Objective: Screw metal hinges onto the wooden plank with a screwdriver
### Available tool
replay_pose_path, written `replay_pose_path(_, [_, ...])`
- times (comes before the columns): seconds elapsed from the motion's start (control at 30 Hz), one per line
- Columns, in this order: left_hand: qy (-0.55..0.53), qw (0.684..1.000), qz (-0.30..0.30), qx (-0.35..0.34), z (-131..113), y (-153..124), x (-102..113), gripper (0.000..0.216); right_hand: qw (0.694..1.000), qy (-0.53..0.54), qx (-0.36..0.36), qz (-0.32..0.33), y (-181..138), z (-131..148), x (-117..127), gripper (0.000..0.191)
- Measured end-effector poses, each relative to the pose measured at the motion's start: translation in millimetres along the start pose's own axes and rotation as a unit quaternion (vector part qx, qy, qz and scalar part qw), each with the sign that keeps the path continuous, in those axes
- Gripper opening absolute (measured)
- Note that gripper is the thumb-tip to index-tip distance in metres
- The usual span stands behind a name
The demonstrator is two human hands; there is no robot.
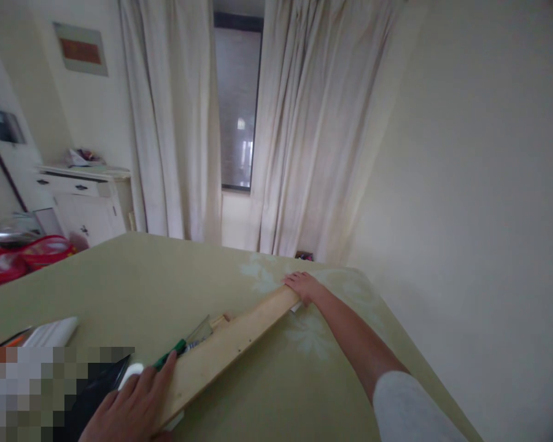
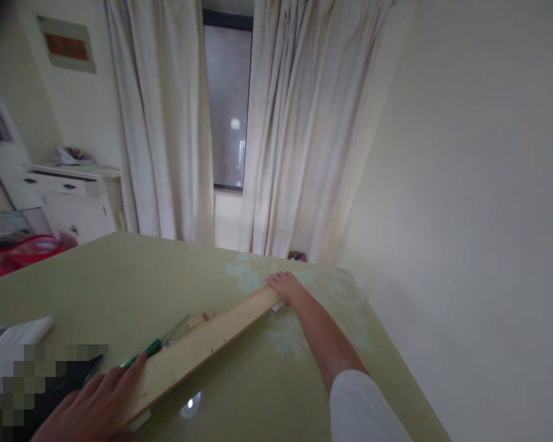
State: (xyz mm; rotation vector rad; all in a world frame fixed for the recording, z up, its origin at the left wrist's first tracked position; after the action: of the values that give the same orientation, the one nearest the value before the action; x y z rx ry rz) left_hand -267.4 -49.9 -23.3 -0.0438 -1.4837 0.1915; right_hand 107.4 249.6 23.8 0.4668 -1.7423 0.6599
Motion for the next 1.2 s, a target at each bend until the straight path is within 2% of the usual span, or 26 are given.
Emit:
replay_pose_path(0.1, [-0.019,1.0,0.023,0.003,-6.3,1.8,25.5,0.099,0.999,-0.004,0.027,0.025,11.4,-3.6,-1.1,0.095])
replay_pose_path(0.17, [-0.022,0.999,0.035,-0.003,-7.1,2.8,34.7,0.098,0.999,-0.006,0.034,0.032,10.0,-4.9,-0.3,0.089])
replay_pose_path(0.3, [-0.022,0.998,0.045,-0.03,-7.3,-2.9,37.2,0.099,0.998,-0.002,0.034,0.051,-23.6,-6.6,-4.0,0.084])
replay_pose_path(0.4, [-0.023,0.997,0.045,-0.067,-12.9,-13.1,34.1,0.104,0.998,0.01,0.021,0.061,-76.6,-8.0,-15.5,0.083])
replay_pose_path(0.57, [-0.014,0.985,0.041,-0.166,-32.9,-23.4,34.0,0.11,0.996,0.049,-0.033,0.068,-199.5,-0.7,-43.6,0.084])
replay_pose_path(0.73, [-0.001,0.963,0.033,-0.268,-57.2,-22.0,44.1,0.112,0.986,0.094,-0.118,0.073,-322.9,33.7,-61.0,0.082])
replay_pose_path(0.87, [-0.019,0.947,0.022,-0.319,-81.2,-12.7,56.2,0.106,0.974,0.111,-0.178,0.091,-386.4,54.5,-65.9,0.083])
replay_pose_path(1.0, [-0.021,0.93,0.031,-0.365,-105.7,15.4,64.0,0.11,0.963,0.113,-0.229,0.09,-407.6,50.6,-66.7,0.081])
replay_pose_path(1.1, [-0.033,0.92,0.047,-0.389,-118.7,42.1,66.1,0.116,0.958,0.114,-0.25,0.083,-402.2,39.5,-65.5,0.082])
replay_pose_path(1.2, [-0.035,0.923,0.051,-0.381,-124.3,60.1,65.3,0.12,0.957,0.117,-0.253,0.08,-390.2,29.7,-65.7,0.082])
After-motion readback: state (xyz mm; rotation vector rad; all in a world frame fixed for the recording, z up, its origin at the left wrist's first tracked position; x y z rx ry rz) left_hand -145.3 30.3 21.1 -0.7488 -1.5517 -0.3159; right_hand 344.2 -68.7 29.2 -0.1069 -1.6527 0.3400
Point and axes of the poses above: each hand's wrist, its own y-axis towards the middle knuckle, its own x-axis out of the back of the hand, z = x × y, the point moved 1 cm from there along y, towards the middle knuckle, and after that the axes turned 2 degrees about -y, right-handed, at the moved point
